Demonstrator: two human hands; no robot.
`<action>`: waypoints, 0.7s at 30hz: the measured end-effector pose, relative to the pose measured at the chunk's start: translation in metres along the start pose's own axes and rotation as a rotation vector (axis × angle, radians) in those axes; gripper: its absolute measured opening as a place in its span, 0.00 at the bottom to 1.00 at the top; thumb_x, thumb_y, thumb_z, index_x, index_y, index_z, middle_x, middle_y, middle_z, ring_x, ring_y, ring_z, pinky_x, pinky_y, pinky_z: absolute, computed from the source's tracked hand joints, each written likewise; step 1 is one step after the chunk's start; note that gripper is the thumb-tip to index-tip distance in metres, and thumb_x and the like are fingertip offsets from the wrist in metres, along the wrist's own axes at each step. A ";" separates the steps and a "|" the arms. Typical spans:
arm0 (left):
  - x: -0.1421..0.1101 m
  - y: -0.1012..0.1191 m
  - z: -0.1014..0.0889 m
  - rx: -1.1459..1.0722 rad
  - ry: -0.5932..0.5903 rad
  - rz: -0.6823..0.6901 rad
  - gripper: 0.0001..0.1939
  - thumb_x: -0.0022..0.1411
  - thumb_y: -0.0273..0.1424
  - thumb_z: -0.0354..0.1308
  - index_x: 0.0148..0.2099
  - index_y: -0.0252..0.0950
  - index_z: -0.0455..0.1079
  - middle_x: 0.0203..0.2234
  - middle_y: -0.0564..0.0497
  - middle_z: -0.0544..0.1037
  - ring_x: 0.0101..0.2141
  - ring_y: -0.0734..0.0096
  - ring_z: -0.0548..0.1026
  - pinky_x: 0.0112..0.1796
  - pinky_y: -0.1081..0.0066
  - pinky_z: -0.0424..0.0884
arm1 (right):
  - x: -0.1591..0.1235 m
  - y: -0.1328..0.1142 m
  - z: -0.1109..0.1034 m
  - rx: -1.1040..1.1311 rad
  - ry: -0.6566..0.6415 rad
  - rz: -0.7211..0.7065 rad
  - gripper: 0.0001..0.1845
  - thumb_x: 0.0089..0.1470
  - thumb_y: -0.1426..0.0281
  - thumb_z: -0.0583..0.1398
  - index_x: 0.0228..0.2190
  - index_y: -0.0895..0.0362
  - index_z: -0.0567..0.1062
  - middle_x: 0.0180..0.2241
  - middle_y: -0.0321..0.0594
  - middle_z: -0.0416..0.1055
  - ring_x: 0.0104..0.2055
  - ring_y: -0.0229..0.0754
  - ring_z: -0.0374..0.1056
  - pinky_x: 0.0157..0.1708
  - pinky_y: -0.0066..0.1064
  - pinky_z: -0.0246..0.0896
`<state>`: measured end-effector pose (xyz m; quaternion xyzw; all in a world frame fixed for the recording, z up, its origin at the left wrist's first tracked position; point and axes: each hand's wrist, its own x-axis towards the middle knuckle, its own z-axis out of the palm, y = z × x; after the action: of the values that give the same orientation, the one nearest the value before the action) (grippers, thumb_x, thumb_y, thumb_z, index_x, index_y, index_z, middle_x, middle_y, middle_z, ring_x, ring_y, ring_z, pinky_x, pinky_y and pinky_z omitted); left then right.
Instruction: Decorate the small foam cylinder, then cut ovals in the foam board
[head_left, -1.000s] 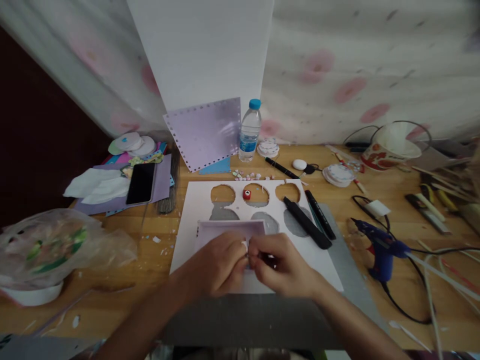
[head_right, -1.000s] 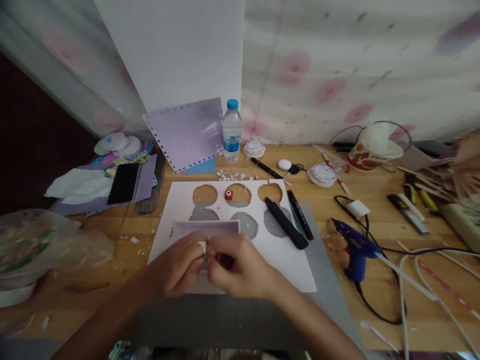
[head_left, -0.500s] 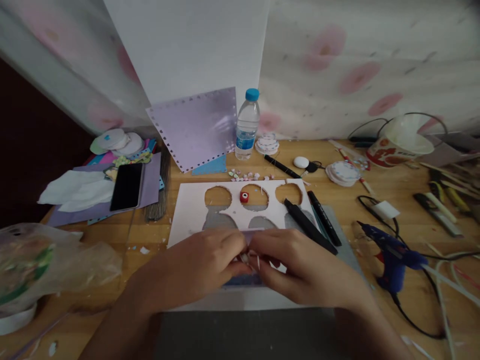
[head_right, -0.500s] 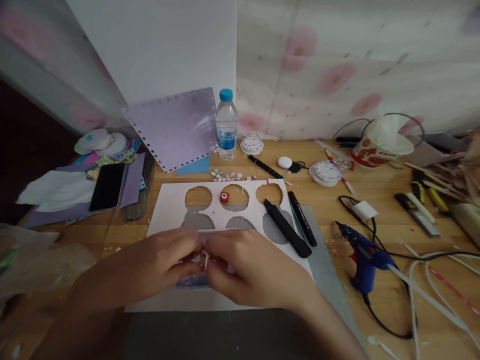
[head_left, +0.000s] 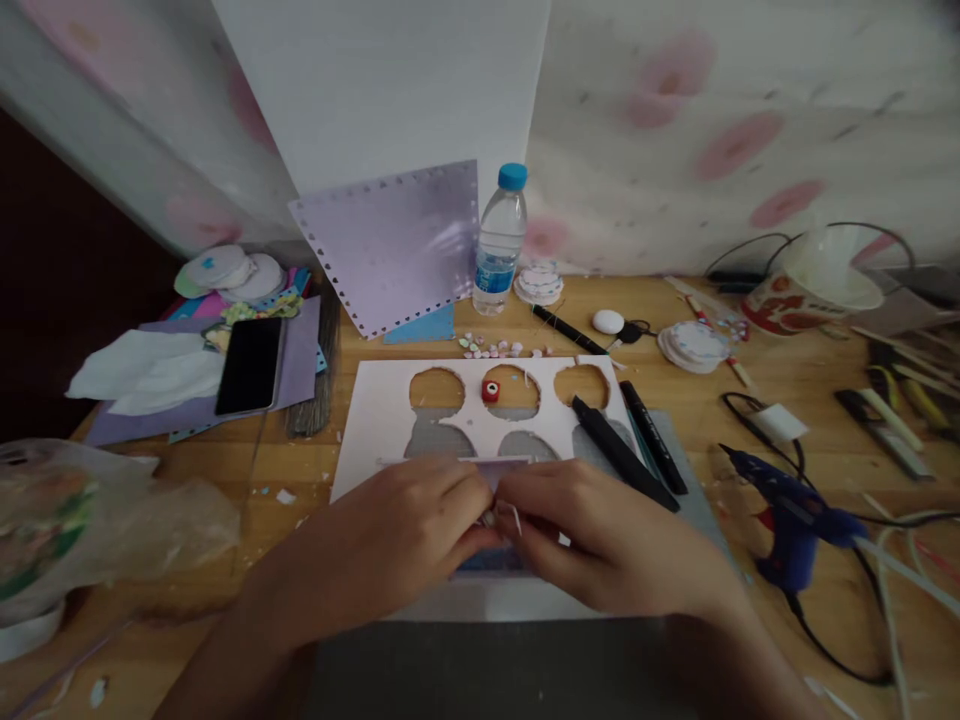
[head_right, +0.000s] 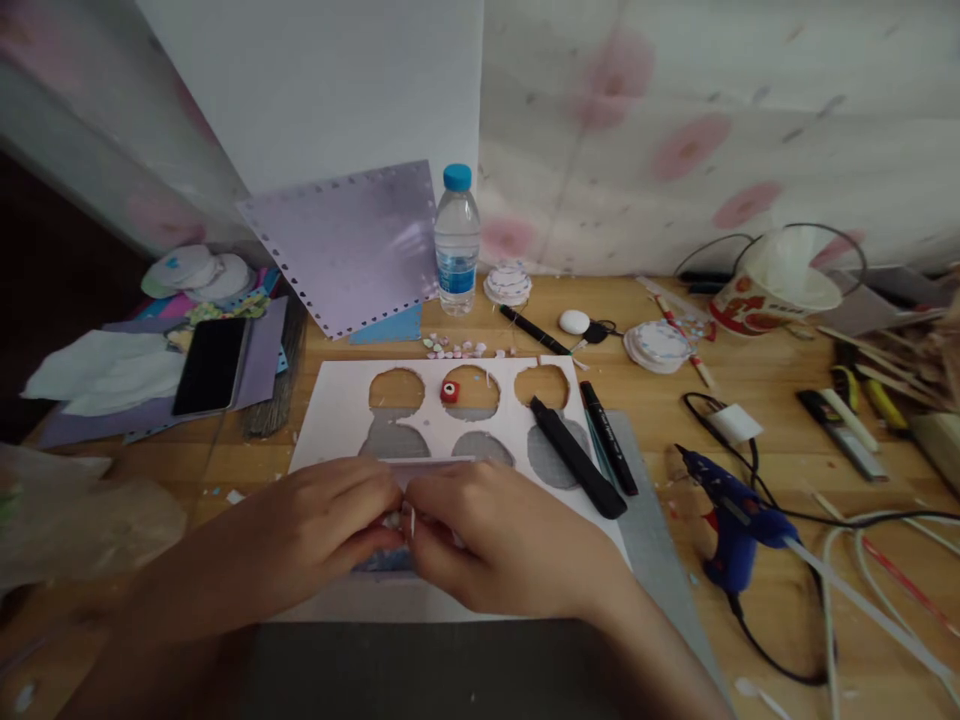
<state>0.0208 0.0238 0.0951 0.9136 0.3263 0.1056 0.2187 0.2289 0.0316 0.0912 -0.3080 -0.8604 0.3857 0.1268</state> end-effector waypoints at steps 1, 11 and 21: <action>0.000 0.000 0.000 -0.002 -0.005 -0.001 0.09 0.70 0.34 0.47 0.40 0.35 0.64 0.32 0.51 0.73 0.34 0.68 0.71 0.33 0.69 0.64 | 0.000 0.000 0.000 -0.001 -0.010 0.001 0.08 0.56 0.77 0.52 0.26 0.56 0.61 0.24 0.31 0.59 0.26 0.33 0.53 0.27 0.28 0.45; 0.003 0.000 -0.001 0.026 -0.084 -0.069 0.08 0.68 0.32 0.50 0.39 0.35 0.66 0.33 0.50 0.74 0.34 0.66 0.72 0.34 0.68 0.65 | 0.001 -0.002 -0.003 -0.005 -0.037 -0.019 0.07 0.57 0.78 0.50 0.29 0.56 0.61 0.27 0.34 0.63 0.29 0.35 0.55 0.30 0.28 0.49; 0.000 0.001 -0.002 0.105 -0.054 -0.018 0.06 0.66 0.28 0.50 0.40 0.34 0.68 0.33 0.49 0.74 0.33 0.65 0.71 0.34 0.66 0.66 | -0.004 -0.006 -0.005 -0.055 0.024 0.136 0.15 0.62 0.57 0.54 0.32 0.57 0.67 0.29 0.36 0.66 0.31 0.38 0.60 0.31 0.29 0.51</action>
<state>0.0210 0.0238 0.0973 0.9233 0.3335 0.0618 0.1801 0.2318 0.0286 0.0991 -0.3737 -0.8463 0.3657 0.1023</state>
